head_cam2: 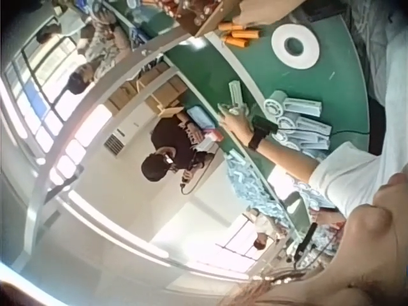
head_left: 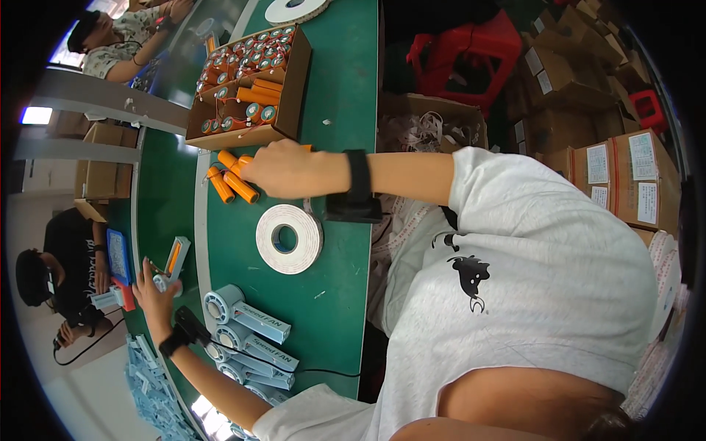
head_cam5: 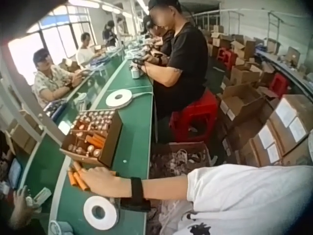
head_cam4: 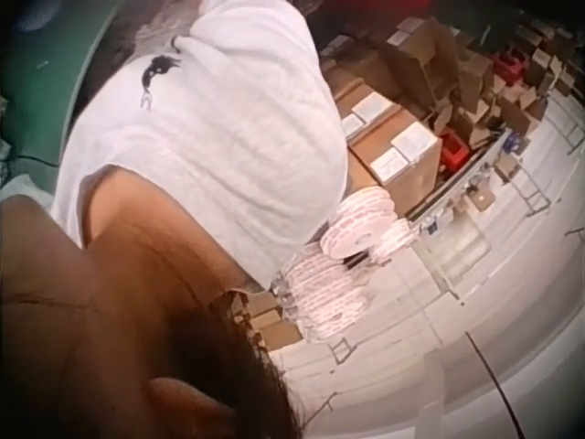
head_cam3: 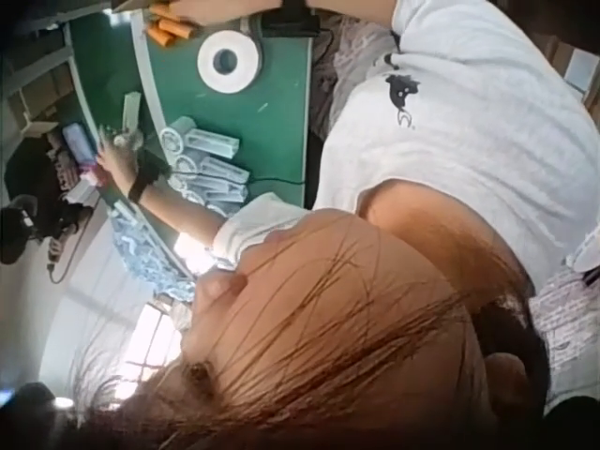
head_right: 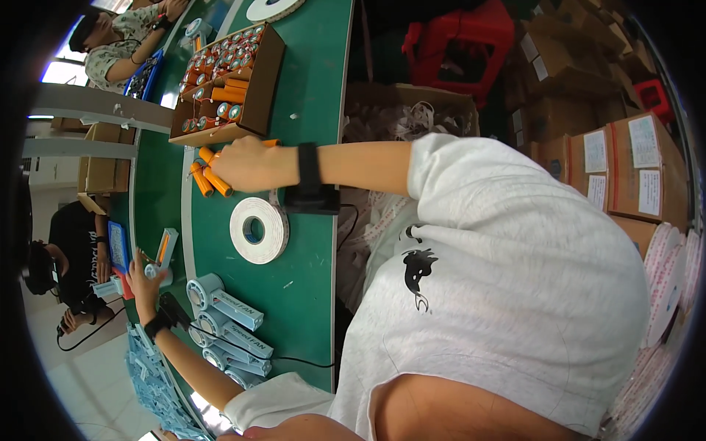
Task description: The person picks up a battery, applies double-sided tape to it, and presses the battery into a fan housing. This process is repeated with additional batteries and fan housings.
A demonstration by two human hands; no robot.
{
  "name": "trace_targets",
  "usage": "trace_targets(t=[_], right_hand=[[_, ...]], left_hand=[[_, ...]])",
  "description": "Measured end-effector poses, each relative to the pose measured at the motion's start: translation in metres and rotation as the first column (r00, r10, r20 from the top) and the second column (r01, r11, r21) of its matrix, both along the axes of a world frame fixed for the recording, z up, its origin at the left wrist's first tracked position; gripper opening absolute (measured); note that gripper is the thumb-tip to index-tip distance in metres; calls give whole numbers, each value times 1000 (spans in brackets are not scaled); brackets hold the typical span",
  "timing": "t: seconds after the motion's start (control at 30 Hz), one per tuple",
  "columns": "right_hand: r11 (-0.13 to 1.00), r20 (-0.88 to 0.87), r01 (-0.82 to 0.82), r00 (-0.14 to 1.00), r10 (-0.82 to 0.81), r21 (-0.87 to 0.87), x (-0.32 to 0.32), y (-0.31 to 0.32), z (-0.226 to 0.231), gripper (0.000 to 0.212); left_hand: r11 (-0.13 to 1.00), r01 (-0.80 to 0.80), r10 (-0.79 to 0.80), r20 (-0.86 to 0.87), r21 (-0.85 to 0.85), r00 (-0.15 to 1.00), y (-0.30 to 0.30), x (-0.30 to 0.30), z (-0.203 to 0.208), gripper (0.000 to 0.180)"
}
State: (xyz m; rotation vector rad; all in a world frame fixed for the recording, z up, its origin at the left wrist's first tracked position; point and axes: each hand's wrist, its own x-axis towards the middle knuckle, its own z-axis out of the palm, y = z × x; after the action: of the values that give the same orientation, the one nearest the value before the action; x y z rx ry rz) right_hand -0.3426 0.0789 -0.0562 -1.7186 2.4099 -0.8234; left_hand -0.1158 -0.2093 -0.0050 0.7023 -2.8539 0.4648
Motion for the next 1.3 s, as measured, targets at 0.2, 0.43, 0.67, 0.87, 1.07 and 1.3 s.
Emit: trace_targets(t=[0.2, 0.43, 0.67, 0.87, 1.07, 1.3], right_hand=[[953, 849, 44, 468, 246, -300, 0, 61, 23, 13], [871, 779, -34, 431, 456, -491, 6, 80, -5, 17], [954, 879, -152, 371, 299, -260, 24, 94, 15, 21], [822, 649, -482, 528, 548, -302, 35, 100, -8, 30], [831, 401, 18, 882, 249, -557, 15, 105, 9, 27], [885, 706, 186, 680, 198, -427, 23, 66, 11, 35]], left_hand=[[905, 188, -204, 3, 383, 979, 241, -29, 7, 54], [911, 340, -302, -184, 233, 935, 253, -46, -47, 51], [962, 239, -182, -338, 134, 923, 268, -20, -40, 48], [980, -141, 197, -557, 142, 807, 230, 10, -25, 49], [987, -90, 151, -597, 132, 788, 235, 12, -37, 47], [990, 135, -101, -434, 48, 895, 246, 4, -50, 44]])
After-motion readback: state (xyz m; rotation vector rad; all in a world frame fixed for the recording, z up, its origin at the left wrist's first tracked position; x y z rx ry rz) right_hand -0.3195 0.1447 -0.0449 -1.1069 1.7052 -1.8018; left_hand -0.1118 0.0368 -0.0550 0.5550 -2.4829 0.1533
